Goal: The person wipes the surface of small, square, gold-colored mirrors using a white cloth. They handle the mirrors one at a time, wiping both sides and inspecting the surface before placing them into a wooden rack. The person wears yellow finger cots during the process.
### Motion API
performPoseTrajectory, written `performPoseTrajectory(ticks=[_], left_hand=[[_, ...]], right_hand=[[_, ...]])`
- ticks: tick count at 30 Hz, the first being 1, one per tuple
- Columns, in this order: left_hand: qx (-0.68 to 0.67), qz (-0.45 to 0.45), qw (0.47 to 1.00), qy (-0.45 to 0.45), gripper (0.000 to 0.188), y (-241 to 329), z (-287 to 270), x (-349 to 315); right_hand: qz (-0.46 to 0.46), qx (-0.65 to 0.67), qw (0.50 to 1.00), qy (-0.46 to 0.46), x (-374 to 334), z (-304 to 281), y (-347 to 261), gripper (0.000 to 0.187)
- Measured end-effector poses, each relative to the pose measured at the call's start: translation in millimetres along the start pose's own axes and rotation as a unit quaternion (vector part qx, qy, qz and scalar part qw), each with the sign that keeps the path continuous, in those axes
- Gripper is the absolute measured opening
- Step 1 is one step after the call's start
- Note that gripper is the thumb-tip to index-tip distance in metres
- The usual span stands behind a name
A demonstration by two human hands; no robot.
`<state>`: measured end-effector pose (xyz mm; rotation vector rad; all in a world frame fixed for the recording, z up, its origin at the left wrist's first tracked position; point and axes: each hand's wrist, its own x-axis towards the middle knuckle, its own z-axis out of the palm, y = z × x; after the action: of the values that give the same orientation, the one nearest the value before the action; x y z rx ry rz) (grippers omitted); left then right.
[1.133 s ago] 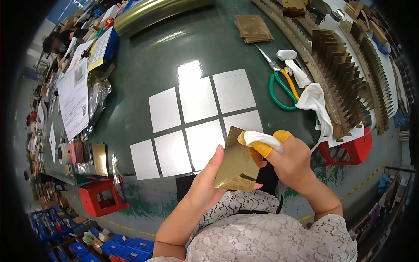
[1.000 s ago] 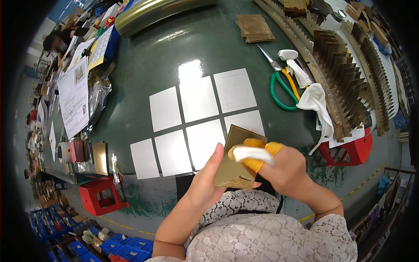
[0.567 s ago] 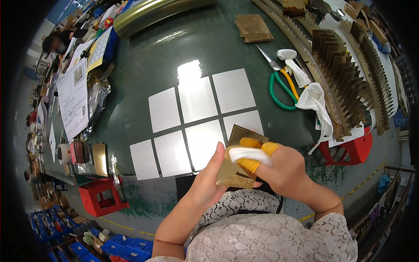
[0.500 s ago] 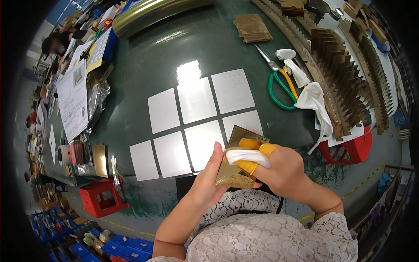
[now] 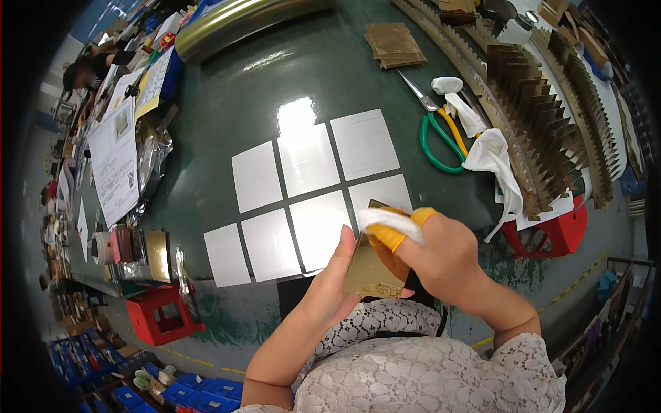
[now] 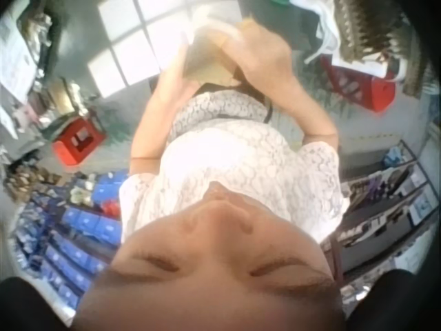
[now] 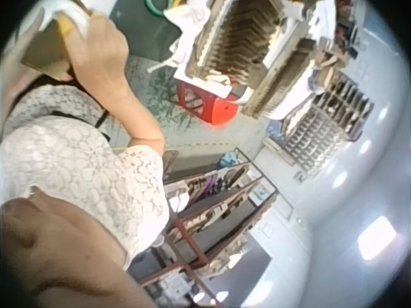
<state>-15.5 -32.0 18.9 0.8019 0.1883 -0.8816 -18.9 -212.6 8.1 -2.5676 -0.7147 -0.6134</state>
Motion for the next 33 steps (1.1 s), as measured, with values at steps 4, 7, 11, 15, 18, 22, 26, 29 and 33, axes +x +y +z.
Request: performPoseTrajectory(ticks=[4, 7, 11, 15, 18, 22, 26, 29, 33], left_hand=[[0.027, 0.001, 1.0, 0.004, 0.073, 4, 2, -4], [0.031, 0.022, 0.999, -0.007, 0.072, 6, -1, -5], [0.033, 0.044, 0.998, -0.034, 0.075, 4, -8, 1], [0.055, 0.058, 0.996, -0.04, 0.079, 7, -9, 3], [0.045, 0.071, 0.995, -0.043, 0.08, 8, -11, 3], [0.014, 0.078, 0.995, -0.064, 0.078, 9, -10, 5], [0.01, 0.077, 0.994, -0.072, 0.077, 8, -12, 5], [0.002, 0.076, 0.996, -0.056, 0.075, 5, -8, 6], [-0.008, 0.078, 0.995, -0.055, 0.071, 0, -6, 6]], right_hand=[[0.027, -0.022, 0.999, -0.012, 0, -2, 6, 0.027], [0.035, -0.013, 0.999, -0.015, -5, -1, 9, 0.026], [0.051, -0.029, 0.998, -0.027, -17, -5, 13, 0.024], [0.074, -0.065, 0.995, -0.033, -29, -6, 16, 0.022], [0.093, -0.07, 0.993, -0.035, -34, -10, 18, 0.022], [0.124, -0.08, 0.989, -0.03, -41, -12, 23, 0.025], [0.111, -0.037, 0.993, -0.032, -36, -17, 13, 0.032], [0.048, 0.053, 0.996, -0.058, -26, -23, -3, 0.033], [0.01, 0.107, 0.991, -0.086, -27, -13, -13, 0.034]])
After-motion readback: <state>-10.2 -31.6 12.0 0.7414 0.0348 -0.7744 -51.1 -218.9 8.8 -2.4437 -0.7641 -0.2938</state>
